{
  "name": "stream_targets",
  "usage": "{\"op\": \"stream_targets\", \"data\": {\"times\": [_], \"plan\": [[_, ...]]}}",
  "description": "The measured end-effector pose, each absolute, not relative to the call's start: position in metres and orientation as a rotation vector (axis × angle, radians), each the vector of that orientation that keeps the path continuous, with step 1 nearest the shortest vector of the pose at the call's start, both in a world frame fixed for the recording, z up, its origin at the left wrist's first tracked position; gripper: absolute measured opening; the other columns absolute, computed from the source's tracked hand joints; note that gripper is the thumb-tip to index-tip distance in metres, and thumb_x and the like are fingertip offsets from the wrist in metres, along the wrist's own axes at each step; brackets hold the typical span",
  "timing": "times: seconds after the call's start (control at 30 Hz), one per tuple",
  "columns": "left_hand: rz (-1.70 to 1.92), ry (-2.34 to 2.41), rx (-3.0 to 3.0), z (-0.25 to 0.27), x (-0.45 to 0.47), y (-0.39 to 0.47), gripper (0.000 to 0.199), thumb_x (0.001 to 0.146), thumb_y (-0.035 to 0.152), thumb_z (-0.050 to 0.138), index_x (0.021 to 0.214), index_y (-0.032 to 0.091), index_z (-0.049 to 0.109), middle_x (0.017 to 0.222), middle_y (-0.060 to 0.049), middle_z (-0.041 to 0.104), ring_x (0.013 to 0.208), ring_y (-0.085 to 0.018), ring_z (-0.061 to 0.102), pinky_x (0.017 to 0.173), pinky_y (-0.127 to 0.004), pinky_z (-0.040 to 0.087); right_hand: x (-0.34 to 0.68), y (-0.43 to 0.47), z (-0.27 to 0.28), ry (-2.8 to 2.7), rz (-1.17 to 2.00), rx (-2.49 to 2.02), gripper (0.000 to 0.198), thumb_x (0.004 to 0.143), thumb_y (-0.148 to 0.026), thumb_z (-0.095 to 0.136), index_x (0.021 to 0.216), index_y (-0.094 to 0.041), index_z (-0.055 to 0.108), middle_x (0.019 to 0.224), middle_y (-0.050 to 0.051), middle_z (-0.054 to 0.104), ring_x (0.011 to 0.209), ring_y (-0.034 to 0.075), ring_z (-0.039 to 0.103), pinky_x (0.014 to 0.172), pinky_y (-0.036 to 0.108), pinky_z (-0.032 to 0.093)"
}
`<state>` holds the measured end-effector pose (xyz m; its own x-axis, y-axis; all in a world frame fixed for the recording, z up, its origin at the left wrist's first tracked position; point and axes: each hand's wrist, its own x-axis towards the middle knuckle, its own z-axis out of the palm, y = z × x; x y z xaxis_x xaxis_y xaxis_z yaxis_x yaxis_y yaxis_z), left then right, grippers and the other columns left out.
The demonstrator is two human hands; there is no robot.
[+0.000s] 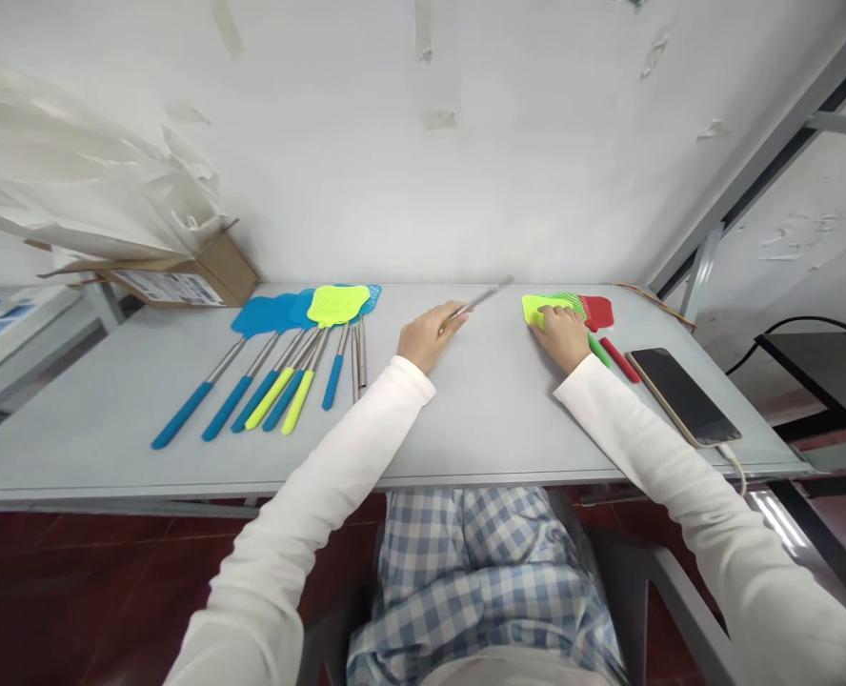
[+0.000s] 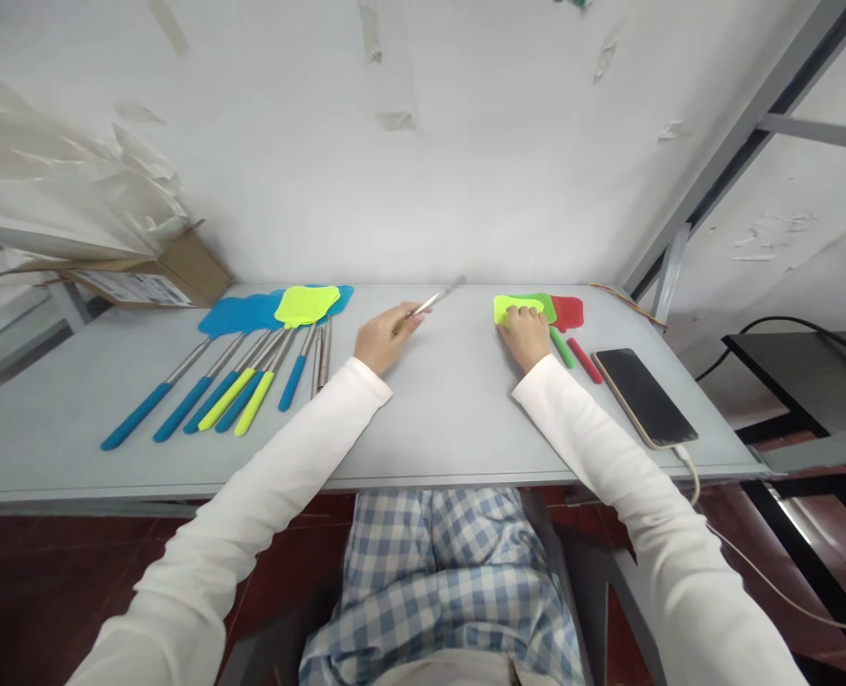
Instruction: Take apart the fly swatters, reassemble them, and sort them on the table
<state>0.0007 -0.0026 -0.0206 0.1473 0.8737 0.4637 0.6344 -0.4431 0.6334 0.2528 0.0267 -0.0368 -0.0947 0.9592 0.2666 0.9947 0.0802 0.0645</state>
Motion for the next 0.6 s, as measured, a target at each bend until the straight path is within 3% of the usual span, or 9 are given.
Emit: {"op": "stream_targets", "data": {"times": [0.17,0.27,0.33,0.4,0.6], "plan": [[0.791,1.765,2.564,-0.022,-0.008,-0.004,0.035,0.096,0.048,0.045,0.123,0.037,0.065,0.093,-0.004,0.066,0.079,-0.020,0.060,0.058,-0.030,0.031,0.250,0.025,-0.027,-2.346,-0.405,-1.863,0.038,0.096,-0.020,0.034,0.121,-0.006,0.059,0.101,0.020,0.069,0.102,0.032,0.059,0.086,0.040,0.035],[0.740,1.774,2.640,-0.026,-0.013,0.002,0.037,0.097,0.047,0.042,0.124,0.036,0.065,0.089,-0.006,0.063,0.081,-0.022,0.057,0.065,-0.032,0.034,0.249,0.018,-0.026,-2.288,-0.410,-1.887,0.046,0.098,-0.039,0.037,0.124,-0.007,0.058,0.113,0.021,0.065,0.108,0.034,0.054,0.087,0.040,0.035],[0.754,1.746,2.688,-0.029,-0.016,0.006,0.036,0.097,0.044,0.043,0.121,0.034,0.067,0.087,-0.007,0.062,0.085,-0.024,0.054,0.072,-0.035,0.035,0.247,0.013,-0.027,-2.251,-0.363,-1.958,0.061,0.092,-0.057,0.044,0.121,-0.006,0.059,0.119,0.023,0.062,0.110,0.036,0.053,0.086,0.041,0.037],[0.805,1.728,2.700,-0.031,-0.019,0.010,0.035,0.097,0.042,0.044,0.120,0.033,0.068,0.087,-0.009,0.060,0.088,-0.025,0.051,0.077,-0.037,0.035,0.244,0.008,-0.026,-2.246,-0.287,-2.009,0.068,0.086,-0.064,0.052,0.119,-0.005,0.059,0.118,0.024,0.061,0.108,0.037,0.053,0.085,0.041,0.039],[0.908,1.741,2.633,-0.031,-0.020,0.009,0.033,0.096,0.040,0.045,0.118,0.035,0.069,0.089,-0.009,0.059,0.092,-0.026,0.048,0.080,-0.039,0.033,0.232,0.002,-0.020,-2.325,-0.103,-1.898,0.054,0.086,-0.041,0.062,0.127,-0.006,0.053,0.110,0.023,0.065,0.102,0.037,0.060,0.078,0.040,0.044]]}}
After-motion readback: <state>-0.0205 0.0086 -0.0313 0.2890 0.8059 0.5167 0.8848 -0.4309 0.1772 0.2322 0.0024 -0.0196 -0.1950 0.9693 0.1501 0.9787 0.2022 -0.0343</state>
